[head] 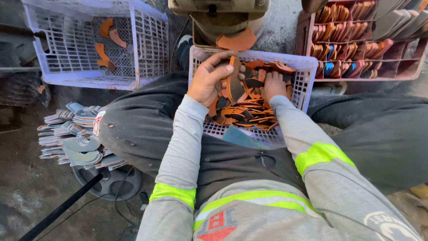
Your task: The person sits on the floor and sorts orange sandpaper pieces from a white basket, placing them into a red crate. The person handles the pieces by hand, picking them up and arranging them in the crate.
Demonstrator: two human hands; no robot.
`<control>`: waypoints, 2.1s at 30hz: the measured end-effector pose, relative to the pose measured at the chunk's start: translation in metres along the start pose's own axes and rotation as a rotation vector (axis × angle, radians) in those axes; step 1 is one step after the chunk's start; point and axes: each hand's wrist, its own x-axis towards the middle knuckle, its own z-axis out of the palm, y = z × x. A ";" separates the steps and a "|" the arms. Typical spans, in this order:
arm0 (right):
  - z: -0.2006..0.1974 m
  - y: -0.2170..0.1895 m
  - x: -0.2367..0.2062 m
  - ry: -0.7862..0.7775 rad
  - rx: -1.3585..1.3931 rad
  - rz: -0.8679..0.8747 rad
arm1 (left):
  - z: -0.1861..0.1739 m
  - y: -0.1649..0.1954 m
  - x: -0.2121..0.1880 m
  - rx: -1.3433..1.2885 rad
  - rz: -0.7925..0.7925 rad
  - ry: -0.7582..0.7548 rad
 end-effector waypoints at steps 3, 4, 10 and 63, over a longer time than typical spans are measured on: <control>-0.002 0.011 0.012 0.021 -0.016 -0.159 | -0.013 -0.009 0.005 0.135 -0.032 0.126; -0.009 0.014 0.017 -0.036 0.143 -0.150 | -0.018 -0.013 0.009 0.209 0.013 0.117; -0.068 0.017 0.007 -0.258 0.736 -0.087 | -0.034 -0.031 0.018 0.595 0.031 0.150; -0.108 -0.006 -0.065 -0.268 1.385 -0.246 | 0.018 -0.036 0.011 0.131 -0.011 0.156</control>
